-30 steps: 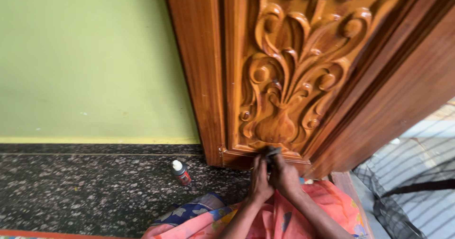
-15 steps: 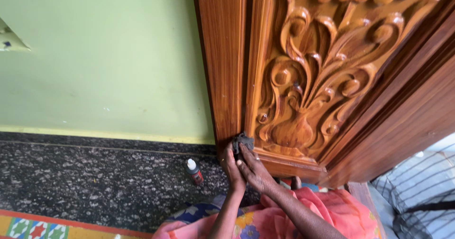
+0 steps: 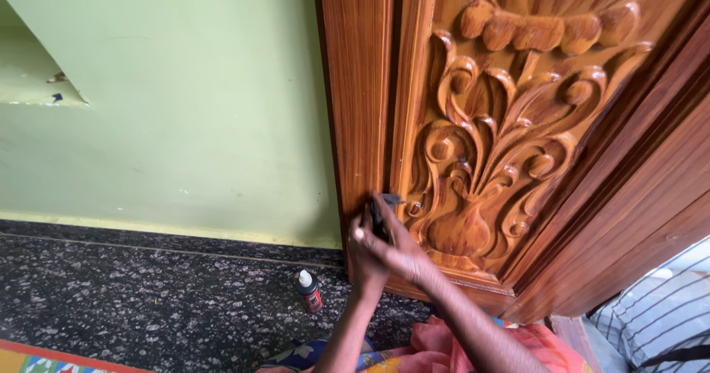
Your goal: The person wipes a carved wooden door with a dark cloth, then applies a liquid from a small bottle and continues wiping the carved surface. The person repeats the wiping and application process on the same door panel.
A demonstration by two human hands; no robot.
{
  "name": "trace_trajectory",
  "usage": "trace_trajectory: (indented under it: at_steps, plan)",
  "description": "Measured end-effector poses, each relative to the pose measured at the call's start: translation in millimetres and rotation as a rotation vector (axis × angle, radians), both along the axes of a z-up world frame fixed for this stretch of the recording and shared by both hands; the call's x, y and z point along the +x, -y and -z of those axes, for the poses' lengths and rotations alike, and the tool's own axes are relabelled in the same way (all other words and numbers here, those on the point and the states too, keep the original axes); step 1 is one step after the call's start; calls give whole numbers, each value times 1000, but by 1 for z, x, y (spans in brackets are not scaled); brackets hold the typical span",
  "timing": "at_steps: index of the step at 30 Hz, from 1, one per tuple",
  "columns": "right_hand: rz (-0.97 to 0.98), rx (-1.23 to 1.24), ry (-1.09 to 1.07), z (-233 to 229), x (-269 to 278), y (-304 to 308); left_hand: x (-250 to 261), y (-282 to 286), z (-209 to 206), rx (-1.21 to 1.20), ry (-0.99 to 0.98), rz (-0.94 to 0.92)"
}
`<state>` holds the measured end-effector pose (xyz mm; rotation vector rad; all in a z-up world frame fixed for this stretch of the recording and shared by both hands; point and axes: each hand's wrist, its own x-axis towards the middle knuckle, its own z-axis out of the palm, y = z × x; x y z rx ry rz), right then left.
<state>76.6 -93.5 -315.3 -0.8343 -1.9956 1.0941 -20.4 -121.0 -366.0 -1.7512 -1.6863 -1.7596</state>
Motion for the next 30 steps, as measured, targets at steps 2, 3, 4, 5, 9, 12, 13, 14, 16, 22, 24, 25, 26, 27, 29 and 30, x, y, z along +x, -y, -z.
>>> trace_trajectory:
  at_steps: [2, 3, 4, 5, 9, 12, 13, 14, 16, 22, 24, 25, 26, 27, 29, 30]
  plan:
    - [-4, 23, 1, -37, -1, 1, -4, -6, -31, -114, 219, 199]
    - [-9, 61, -8, -55, -1, 2, -7, -10, -48, -65, 176, 172]
    - [-12, 96, -16, -72, 0, 4, -8, -14, -63, -18, 135, 146]
    - [-14, 132, -24, -88, 1, 4, -10, -17, -78, 29, 93, 121]
    - [39, 117, -46, -138, 3, 2, -16, -31, -126, 88, -54, 43]
    - [41, 241, -97, -163, -1, 8, -18, -32, -155, 164, -49, 86]
    - [39, 308, -124, -171, -2, 11, -18, -35, -167, 232, -33, 116]
    - [39, 371, -149, -178, -1, 14, -17, -37, -179, 297, -14, 148]
    - [70, 364, -177, -205, -2, 7, -20, -46, -206, 396, -146, 67]
    - [130, 452, -138, -276, -3, 5, -23, -59, -279, 525, -165, 154]
    - [134, 481, -181, -299, -6, 4, -26, -67, -301, 570, -188, 154]
    - [115, 541, -238, -309, -8, 3, -28, -73, -313, 587, -201, 151]
    - [94, 603, -296, -319, -9, 2, -31, -78, -325, 606, -213, 147]
    - [74, 570, -312, -329, -10, -1, -34, -85, -339, 621, -221, 139]
    - [36, 500, -344, -346, -9, -10, -39, -93, -359, 643, -231, 129]
    - [36, 672, -309, -351, -8, -14, -41, -97, -368, 650, -233, 120]
